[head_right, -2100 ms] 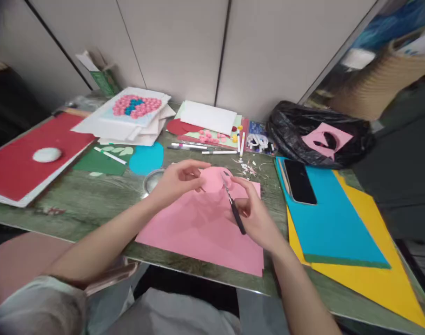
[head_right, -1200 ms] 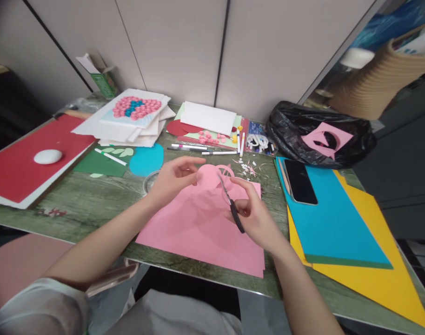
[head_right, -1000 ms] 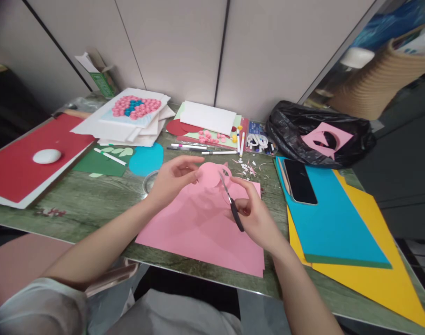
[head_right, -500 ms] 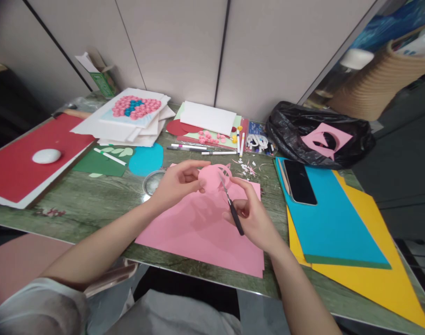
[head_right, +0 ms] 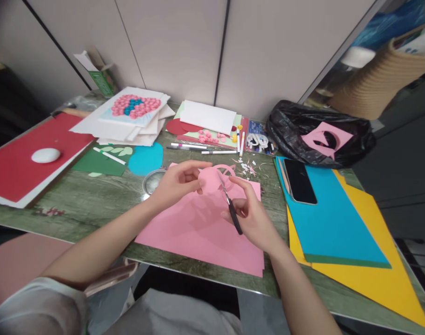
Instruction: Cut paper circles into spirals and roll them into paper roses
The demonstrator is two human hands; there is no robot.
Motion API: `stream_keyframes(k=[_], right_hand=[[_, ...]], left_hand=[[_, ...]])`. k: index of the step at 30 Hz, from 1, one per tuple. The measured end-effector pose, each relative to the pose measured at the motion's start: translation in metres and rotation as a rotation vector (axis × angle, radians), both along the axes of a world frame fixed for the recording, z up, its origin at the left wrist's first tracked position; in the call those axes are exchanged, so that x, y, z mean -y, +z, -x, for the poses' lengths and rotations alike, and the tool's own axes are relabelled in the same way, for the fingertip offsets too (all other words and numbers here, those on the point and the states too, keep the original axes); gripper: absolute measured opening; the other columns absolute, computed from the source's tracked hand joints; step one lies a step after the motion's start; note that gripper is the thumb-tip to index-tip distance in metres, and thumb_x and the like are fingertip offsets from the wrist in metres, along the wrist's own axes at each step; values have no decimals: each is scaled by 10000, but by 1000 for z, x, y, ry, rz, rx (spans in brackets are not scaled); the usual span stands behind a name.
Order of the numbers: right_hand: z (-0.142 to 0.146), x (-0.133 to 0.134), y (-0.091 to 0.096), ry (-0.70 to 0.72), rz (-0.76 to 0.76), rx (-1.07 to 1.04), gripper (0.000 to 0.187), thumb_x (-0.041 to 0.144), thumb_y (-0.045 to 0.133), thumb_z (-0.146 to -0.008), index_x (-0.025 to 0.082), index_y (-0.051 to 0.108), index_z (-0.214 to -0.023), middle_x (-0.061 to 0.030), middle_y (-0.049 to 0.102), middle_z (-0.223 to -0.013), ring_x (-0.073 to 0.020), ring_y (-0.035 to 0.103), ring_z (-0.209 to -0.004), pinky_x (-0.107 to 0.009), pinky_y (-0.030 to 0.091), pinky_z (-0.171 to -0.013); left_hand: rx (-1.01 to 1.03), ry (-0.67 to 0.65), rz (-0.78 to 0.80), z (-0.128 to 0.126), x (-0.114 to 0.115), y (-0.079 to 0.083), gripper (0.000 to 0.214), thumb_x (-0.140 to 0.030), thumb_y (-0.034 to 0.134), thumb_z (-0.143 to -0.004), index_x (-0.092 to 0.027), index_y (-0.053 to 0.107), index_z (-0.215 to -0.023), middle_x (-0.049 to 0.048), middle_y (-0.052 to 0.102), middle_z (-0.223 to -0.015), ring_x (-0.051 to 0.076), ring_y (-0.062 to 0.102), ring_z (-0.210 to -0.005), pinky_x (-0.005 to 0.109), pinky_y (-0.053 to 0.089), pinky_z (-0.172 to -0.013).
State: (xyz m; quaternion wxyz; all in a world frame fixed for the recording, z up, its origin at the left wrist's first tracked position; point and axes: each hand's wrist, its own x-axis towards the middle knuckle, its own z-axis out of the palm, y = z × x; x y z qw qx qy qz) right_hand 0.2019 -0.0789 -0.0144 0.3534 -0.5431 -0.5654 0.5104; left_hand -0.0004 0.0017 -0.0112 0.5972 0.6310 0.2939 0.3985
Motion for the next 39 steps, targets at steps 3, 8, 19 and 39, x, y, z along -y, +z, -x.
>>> stream_keyframes(k=[3,8,19,39], right_hand=[[0,0,-1,-1,-6,-3,698,300,659,-775,355,258,-1343,66,481,-628,-99,370,-522,-245,281,-513],[-1,-1,0,1,-5,1,694,290,657,-771,348,265,-1340,71,462,-611,-101,372,-508,-244,290,-501],[-2,-1,0,-5,11,-10,676,285,670,-755,350,301,-1317,73,448,-597,-98,364,-492,-238,294,-480],[-4,-1,-1,-26,1,-7,664,304,644,-778,358,272,-1325,72,466,-587,-102,395,-476,-235,316,-454]], left_hand=[[8,5,-15,0,0,0,370,-178,587,-772,-211,587,-1141,-28,521,-700,98,587,-631,257,532,-633],[5,23,-13,0,0,2,359,-169,587,-765,-206,594,-1122,-27,527,-697,99,588,-636,255,534,-633],[-7,71,-29,2,-3,2,343,-165,579,-762,-195,601,-1103,-12,571,-724,100,593,-647,255,534,-643],[-12,83,15,0,0,3,441,-238,665,-736,-210,548,-1160,-18,632,-675,124,647,-593,248,515,-594]])
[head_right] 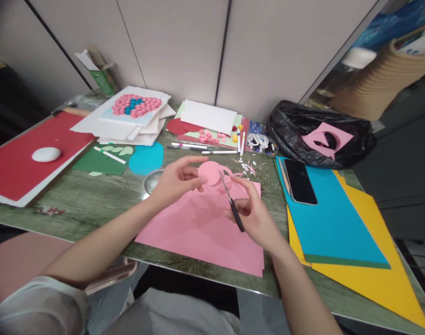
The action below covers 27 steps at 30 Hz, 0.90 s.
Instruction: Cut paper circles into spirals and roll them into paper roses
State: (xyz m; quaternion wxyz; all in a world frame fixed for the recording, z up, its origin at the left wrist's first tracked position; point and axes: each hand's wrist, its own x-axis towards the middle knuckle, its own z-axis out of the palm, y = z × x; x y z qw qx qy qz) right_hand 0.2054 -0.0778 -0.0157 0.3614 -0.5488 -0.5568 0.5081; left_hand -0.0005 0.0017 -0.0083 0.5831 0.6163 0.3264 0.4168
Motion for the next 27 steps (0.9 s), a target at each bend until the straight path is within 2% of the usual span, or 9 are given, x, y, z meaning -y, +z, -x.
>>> stream_keyframes(k=[6,14,27], right_hand=[[1,1,6,7,8,-13,706,327,674,-755,346,266,-1330,74,470,-585,-103,388,-485,-237,305,-471],[1,1,6,38,3,-25,735,368,688,-745,331,255,-1337,68,469,-617,-99,385,-513,-232,293,-488],[2,1,5,17,3,-30,667,283,670,-765,352,292,-1310,78,476,-605,-88,387,-508,-221,298,-483]], left_hand=[[-11,-18,-4,1,1,3,413,-242,667,-735,-207,578,-1136,-24,628,-649,112,634,-571,241,519,-586],[-64,-136,20,1,0,2,422,-198,651,-736,-219,585,-1152,-33,611,-628,109,638,-567,216,496,-546],[-82,-85,35,2,0,5,398,-196,638,-739,-187,577,-1132,-26,602,-664,113,637,-610,231,506,-585]])
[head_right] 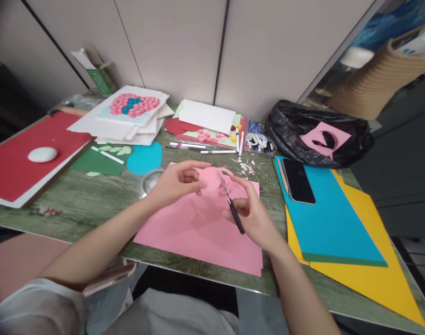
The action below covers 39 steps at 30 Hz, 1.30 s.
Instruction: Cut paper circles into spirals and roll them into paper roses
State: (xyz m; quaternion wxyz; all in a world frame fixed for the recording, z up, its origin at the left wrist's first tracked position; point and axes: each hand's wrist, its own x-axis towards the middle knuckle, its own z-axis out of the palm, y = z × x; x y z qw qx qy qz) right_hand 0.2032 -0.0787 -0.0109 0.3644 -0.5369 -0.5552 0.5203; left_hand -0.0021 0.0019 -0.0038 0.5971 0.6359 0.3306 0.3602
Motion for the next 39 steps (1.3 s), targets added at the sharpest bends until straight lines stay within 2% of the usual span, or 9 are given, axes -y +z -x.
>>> stream_keyframes(k=[18,30,39], right_hand=[[-1,0,0,-15,4,8,656,261,666,-765,357,305,-1304,84,472,-590,-83,396,-504,-206,314,-472],[-2,0,-1,-10,8,22,645,259,660,-770,356,303,-1298,92,438,-554,-90,377,-503,-204,312,-464],[-3,1,2,22,-5,6,701,331,684,-753,338,285,-1328,67,458,-645,-90,388,-521,-229,301,-488]], left_hand=[[52,56,-41,0,-3,-3,386,-192,652,-730,-168,580,-1109,-31,598,-656,102,633,-584,228,515,-584],[78,93,-80,1,-5,-5,285,-194,639,-743,-172,600,-1025,-25,619,-665,90,627,-581,219,523,-586],[21,33,-55,1,-3,-1,273,-195,639,-738,-170,632,-1010,-15,626,-654,97,627,-581,220,504,-579]])
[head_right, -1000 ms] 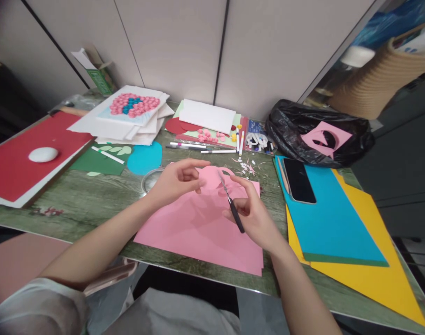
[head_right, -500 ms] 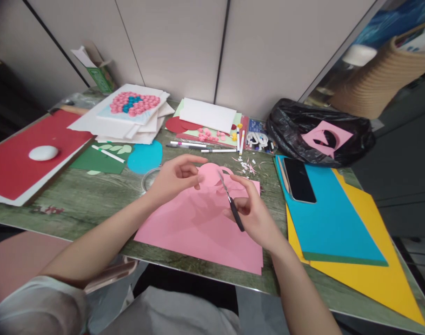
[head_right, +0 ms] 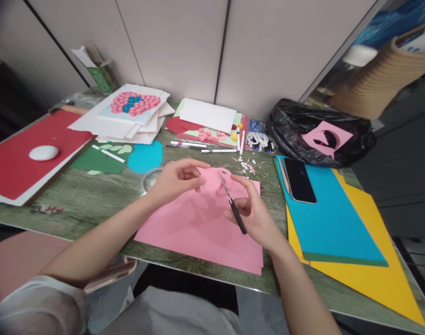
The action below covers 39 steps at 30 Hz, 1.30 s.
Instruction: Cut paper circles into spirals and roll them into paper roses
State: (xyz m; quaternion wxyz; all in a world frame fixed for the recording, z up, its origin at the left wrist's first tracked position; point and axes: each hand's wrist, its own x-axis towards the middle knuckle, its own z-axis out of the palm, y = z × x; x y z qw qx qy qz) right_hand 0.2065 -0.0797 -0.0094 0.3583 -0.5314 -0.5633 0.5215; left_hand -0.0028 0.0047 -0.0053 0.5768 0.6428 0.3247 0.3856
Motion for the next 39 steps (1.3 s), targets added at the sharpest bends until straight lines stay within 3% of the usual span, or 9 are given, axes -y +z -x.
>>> stream_keyframes(k=[27,39], right_hand=[[1,0,2,19,48,39,690,281,668,-759,333,277,-1325,69,453,-630,-80,364,-493,-217,303,-465],[-4,1,5,76,87,62,686,260,652,-776,344,272,-1340,82,421,-587,-78,346,-493,-200,297,-451]], left_hand=[[4,12,-31,1,-1,0,314,-104,570,-714,-178,666,-1004,-5,569,-710,86,548,-632,202,482,-561],[9,10,-30,3,-2,4,252,-130,572,-744,-181,684,-964,23,652,-851,83,555,-663,202,491,-581]])
